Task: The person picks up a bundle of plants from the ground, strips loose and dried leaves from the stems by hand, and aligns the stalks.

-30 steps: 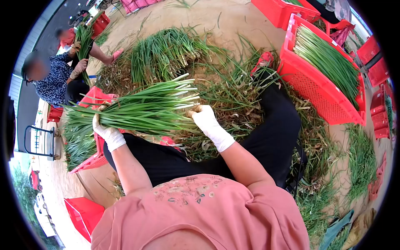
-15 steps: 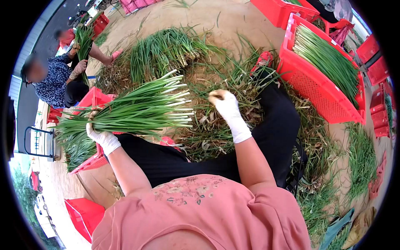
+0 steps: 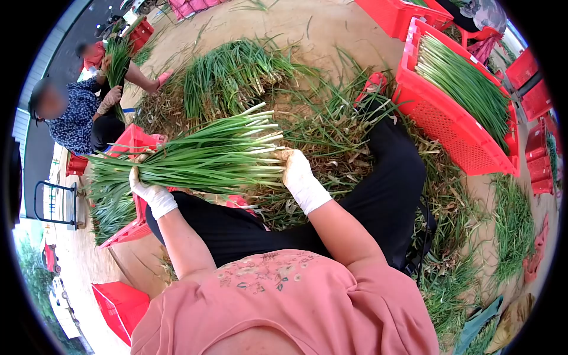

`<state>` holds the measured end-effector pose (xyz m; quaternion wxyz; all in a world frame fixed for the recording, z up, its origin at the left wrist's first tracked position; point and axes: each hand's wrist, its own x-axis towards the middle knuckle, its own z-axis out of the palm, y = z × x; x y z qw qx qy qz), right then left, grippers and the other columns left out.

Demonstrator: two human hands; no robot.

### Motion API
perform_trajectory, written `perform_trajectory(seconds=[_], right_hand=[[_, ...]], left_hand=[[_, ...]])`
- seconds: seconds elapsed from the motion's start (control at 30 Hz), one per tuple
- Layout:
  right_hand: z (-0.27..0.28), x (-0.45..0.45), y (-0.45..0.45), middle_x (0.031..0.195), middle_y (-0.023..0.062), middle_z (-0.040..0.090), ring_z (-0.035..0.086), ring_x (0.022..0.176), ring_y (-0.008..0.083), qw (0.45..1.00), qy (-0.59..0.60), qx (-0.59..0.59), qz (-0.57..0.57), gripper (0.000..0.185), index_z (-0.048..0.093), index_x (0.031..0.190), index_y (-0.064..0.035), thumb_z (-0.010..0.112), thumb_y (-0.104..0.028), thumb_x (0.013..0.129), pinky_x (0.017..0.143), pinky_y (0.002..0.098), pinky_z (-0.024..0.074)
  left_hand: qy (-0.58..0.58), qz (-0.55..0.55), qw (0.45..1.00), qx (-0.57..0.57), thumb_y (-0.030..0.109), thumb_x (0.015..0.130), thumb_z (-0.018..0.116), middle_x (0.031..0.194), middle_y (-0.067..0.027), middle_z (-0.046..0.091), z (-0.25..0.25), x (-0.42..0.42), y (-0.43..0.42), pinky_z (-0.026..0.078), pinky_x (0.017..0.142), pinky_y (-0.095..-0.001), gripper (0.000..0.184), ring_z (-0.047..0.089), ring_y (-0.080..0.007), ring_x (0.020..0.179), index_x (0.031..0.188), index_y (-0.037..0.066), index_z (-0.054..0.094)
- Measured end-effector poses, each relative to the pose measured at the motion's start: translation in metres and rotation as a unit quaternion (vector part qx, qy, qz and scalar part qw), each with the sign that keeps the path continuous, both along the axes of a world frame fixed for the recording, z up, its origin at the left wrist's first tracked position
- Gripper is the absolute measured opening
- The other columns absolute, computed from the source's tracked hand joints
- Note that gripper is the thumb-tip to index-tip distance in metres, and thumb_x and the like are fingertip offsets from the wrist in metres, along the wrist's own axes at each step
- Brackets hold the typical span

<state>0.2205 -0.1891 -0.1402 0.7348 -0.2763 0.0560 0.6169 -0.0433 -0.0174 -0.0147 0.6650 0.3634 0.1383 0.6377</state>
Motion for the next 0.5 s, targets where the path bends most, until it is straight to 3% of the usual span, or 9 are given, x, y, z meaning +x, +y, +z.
perform_trajectory(seconds=[0.03, 0.07, 0.13, 0.17, 0.2, 0.33, 0.4, 0.43, 0.5], right_hand=[[-0.005, 0.000, 0.006, 0.100, 0.0190, 0.056, 0.054, 0.091, 0.0327, 0.998, 0.028, -0.034, -0.046, 0.027, 0.053, 0.101, 0.0008, 0.045, -0.015, 0.081, 0.080, 0.0489, 0.0432], [0.004, 0.001, 0.002, 0.100, 0.0190, 0.056, 0.054, 0.091, 0.0327, 0.998, 0.028, -0.034, -0.046, 0.027, 0.053, 0.101, 0.0008, 0.045, -0.015, 0.081, 0.080, 0.0489, 0.0432], [0.034, 0.009, -0.011, 0.087, 0.0096, 0.058, 0.054, 0.085, 0.0276, 0.997, 0.008, 0.021, -0.069, 0.017, 0.056, 0.092, -0.0052, 0.056, -0.015, 0.078, 0.078, 0.0465, 0.0424], [0.001, 0.026, -0.003, 0.077, 0.0036, 0.055, 0.051, 0.074, 0.0233, 0.990, 0.038, 0.099, -0.096, 0.012, 0.056, 0.079, -0.0080, 0.058, -0.020, 0.079, 0.075, 0.0424, 0.0419], [0.013, 0.037, -0.003, 0.070, 0.0008, 0.050, 0.047, 0.067, 0.0193, 0.980, 0.092, -0.027, -0.176, 0.019, 0.053, 0.070, -0.0106, 0.059, -0.026, 0.080, 0.073, 0.0372, 0.0406], [0.001, 0.100, -0.032, 0.057, -0.0019, 0.045, 0.050, 0.064, 0.0156, 0.973, 0.064, 0.092, -0.203, 0.031, 0.052, 0.071, -0.0122, 0.062, -0.041, 0.078, 0.072, 0.0334, 0.0432], [0.022, 0.098, -0.030, 0.064, -0.0006, 0.053, 0.055, 0.067, 0.0161, 0.965, -0.214, -0.080, -0.128, 0.039, 0.056, 0.082, -0.0085, 0.065, -0.046, 0.073, 0.073, 0.0324, 0.0438], [0.051, 0.082, -0.030, 0.079, 0.0040, 0.061, 0.057, 0.077, 0.0151, 0.916, -0.381, -0.119, -0.046, 0.054, 0.055, 0.100, 0.0005, 0.070, -0.042, 0.070, 0.076, 0.0289, 0.0430], [0.059, 0.058, -0.025, 0.095, 0.0086, 0.061, 0.057, 0.083, 0.0137, 0.908, -0.408, -0.085, 0.045, 0.059, 0.051, 0.110, 0.0061, 0.071, -0.033, 0.071, 0.077, 0.0251, 0.0425]], left_hand=[[0.016, 0.044, 0.999, -0.019, 0.021, 0.069, 0.059, 0.085, -0.0125, 0.058, 0.002, 0.006, -0.005, 0.044, 0.082, -0.0413, 0.027, 0.055, -0.0252, 0.083, 0.086, 0.001, 0.054], [0.017, 0.043, 0.999, -0.019, 0.021, 0.069, 0.059, 0.085, -0.0125, 0.058, 0.003, 0.008, -0.007, 0.044, 0.082, -0.0413, 0.027, 0.055, -0.0252, 0.083, 0.086, 0.001, 0.054], [0.024, 0.052, 0.997, -0.046, 0.023, 0.070, 0.058, 0.085, -0.0128, 0.059, 0.004, 0.011, -0.008, 0.044, 0.081, -0.0418, 0.026, 0.055, -0.0258, 0.083, 0.084, 0.001, 0.056], [0.004, 0.066, 0.997, -0.047, 0.024, 0.070, 0.057, 0.085, -0.0133, 0.059, -0.002, 0.006, -0.002, 0.045, 0.080, -0.0437, 0.027, 0.056, -0.0265, 0.083, 0.083, 0.001, 0.057], [0.003, 0.067, 0.997, -0.046, 0.024, 0.070, 0.057, 0.085, -0.0133, 0.059, -0.002, 0.005, -0.002, 0.045, 0.080, -0.0437, 0.027, 0.056, -0.0265, 0.083, 0.083, 0.001, 0.057], [0.001, 0.046, 0.998, -0.030, 0.024, 0.071, 0.056, 0.086, -0.0126, 0.059, 0.001, -0.002, -0.004, 0.044, 0.081, -0.0484, 0.026, 0.055, -0.0279, 0.085, 0.085, 0.002, 0.058], [-0.046, 0.025, 0.998, -0.021, 0.024, 0.071, 0.055, 0.086, -0.0123, 0.059, -0.005, -0.006, 0.003, 0.044, 0.081, -0.0491, 0.026, 0.055, -0.0286, 0.085, 0.085, 0.001, 0.057], [-0.048, 0.014, 0.999, -0.014, 0.025, 0.071, 0.054, 0.087, -0.0123, 0.059, -0.003, -0.003, 0.001, 0.043, 0.082, -0.0500, 0.028, 0.055, -0.0289, 0.086, 0.085, 0.001, 0.057], [-0.034, 0.016, 0.999, -0.006, 0.026, 0.071, 0.054, 0.087, -0.0121, 0.059, -0.001, -0.001, -0.002, 0.042, 0.083, -0.0501, 0.029, 0.054, -0.0289, 0.087, 0.085, 0.001, 0.057]])
